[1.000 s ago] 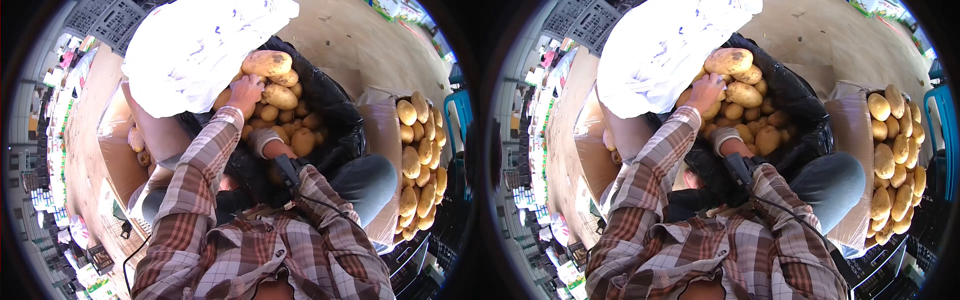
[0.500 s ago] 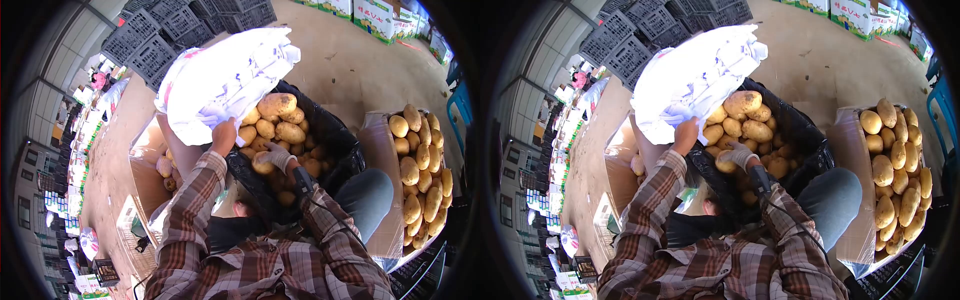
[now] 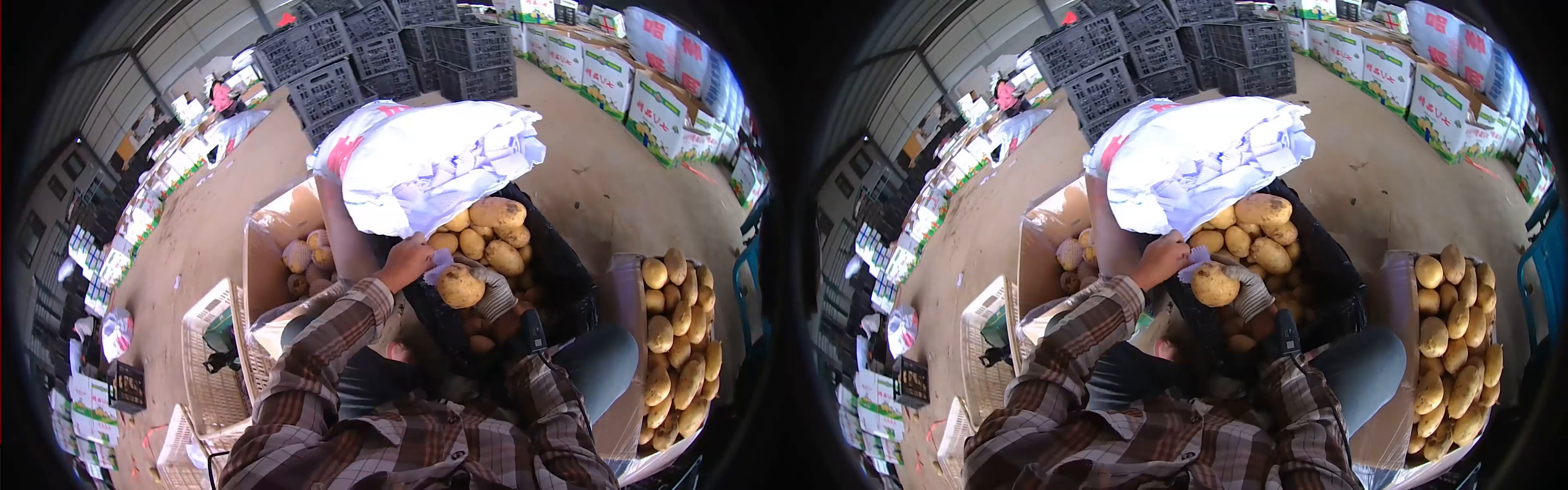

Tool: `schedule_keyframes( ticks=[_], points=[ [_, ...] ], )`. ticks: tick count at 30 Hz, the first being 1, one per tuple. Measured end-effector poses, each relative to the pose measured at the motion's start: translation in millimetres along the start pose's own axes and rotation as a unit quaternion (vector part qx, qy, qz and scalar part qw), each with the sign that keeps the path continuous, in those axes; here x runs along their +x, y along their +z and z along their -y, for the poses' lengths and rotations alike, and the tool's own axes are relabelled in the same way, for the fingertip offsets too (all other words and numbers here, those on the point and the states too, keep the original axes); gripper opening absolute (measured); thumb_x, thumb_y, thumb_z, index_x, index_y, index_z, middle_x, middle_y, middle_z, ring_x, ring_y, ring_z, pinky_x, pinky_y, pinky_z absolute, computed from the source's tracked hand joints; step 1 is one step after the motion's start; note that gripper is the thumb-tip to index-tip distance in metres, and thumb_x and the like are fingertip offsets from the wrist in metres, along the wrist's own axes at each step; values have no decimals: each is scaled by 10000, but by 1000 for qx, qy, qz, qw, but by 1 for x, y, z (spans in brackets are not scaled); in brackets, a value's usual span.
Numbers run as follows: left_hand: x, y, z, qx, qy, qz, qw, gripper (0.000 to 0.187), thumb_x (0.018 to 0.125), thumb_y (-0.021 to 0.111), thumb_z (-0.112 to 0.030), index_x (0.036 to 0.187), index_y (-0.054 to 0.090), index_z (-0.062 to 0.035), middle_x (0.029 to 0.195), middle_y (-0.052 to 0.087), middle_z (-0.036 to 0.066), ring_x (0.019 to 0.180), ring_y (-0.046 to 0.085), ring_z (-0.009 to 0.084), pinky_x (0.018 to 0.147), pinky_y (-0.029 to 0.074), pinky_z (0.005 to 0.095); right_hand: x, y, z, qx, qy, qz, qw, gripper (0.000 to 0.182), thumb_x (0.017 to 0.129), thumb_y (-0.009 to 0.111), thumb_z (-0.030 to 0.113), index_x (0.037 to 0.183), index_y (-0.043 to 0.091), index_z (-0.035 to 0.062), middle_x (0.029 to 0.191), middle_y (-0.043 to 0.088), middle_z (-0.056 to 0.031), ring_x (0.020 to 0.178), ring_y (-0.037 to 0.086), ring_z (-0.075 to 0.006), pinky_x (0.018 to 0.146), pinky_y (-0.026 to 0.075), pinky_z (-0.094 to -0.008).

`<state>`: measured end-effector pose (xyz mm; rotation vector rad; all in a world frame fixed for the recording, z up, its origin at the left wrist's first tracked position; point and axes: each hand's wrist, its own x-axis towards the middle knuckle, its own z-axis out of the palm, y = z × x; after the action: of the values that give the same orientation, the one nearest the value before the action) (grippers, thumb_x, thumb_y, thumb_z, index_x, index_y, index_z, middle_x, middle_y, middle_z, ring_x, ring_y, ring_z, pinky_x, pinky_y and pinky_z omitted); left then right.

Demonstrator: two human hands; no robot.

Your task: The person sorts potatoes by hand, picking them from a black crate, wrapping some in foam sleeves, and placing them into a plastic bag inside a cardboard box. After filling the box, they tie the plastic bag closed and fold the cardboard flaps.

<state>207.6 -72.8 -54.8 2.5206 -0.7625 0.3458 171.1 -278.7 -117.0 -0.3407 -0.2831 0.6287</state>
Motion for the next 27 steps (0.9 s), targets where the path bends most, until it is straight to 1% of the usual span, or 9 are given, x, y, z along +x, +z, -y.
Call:
schedule_keyframes(
  ticks=[2,7,9,10,12,17,20,23,27],
  points=[
    [-5,2,3,234,167,40,957,128,729,579,-136,669,569,-23,750,531,118,650,569,286,584,463,376,-5,-1,3,-30,-6,-72,997,561,764,594,129,1261,404,-48,1198,527,-173,1063,550,-296,903,470,-410],
    [-9,-10,-6,-6,7,52,999,111,809,567,-127,838,540,-23,831,570,133,632,600,251,557,488,322,-3,-1,5,-17,-46,-271,961,546,778,595,329,1232,470,53,1166,547,-122,1014,554,-305,808,465,-539],
    [-12,-15,-8,-542,-295,-63,785,167,878,546,-150,988,537,-25,922,606,114,813,634,255,711,515,342,0,10,7,48,-109,-272,955,531,797,582,388,1237,461,115,1205,517,-107,1058,524,-303,849,438,-527],
    [-14,-7,-3,-542,-296,-68,784,167,878,546,-150,988,537,-25,922,606,114,813,634,255,711,515,342,1,36,10,58,-144,-286,945,527,801,598,356,1232,455,88,1215,505,-110,1033,535,-305,858,450,-494],
    [-26,24,7,-735,-287,-226,571,244,901,523,-143,1111,500,-20,1007,592,88,1032,574,264,883,462,406,12,39,10,34,-190,-332,923,522,808,606,338,1239,454,83,1228,500,-110,1044,533,-304,880,445,-459],
    [-32,22,-68,-837,-235,-18,494,486,901,535,-246,1325,321,-146,1310,417,67,1221,417,276,996,373,427,16,53,-7,-403,-257,-312,821,453,848,594,266,1229,477,50,1252,486,-114,1068,526,-273,903,447,-342],
    [-39,16,-61,-832,-203,-93,508,558,893,533,-332,1354,279,-147,1306,414,98,1211,418,299,1007,367,460,17,61,-6,-284,-248,-364,852,330,895,529,223,1156,537,22,1186,523,-113,1030,533,-218,879,454,-283],
    [-60,-5,-68,-888,-199,16,413,577,899,480,-416,1333,296,-81,1245,459,180,1066,537,326,904,475,444,27,65,-1,24,-24,-377,926,342,932,402,299,1131,535,56,1048,574,-131,858,574,-189,728,485,-279],
    [-87,13,-52,-901,-218,35,373,589,890,477,-444,1311,328,-60,1116,553,192,882,619,313,725,557,386,30,-35,-46,-484,-98,-158,855,285,896,489,290,1077,550,78,955,612,-84,847,588,-196,777,480,-323]
  ],
)
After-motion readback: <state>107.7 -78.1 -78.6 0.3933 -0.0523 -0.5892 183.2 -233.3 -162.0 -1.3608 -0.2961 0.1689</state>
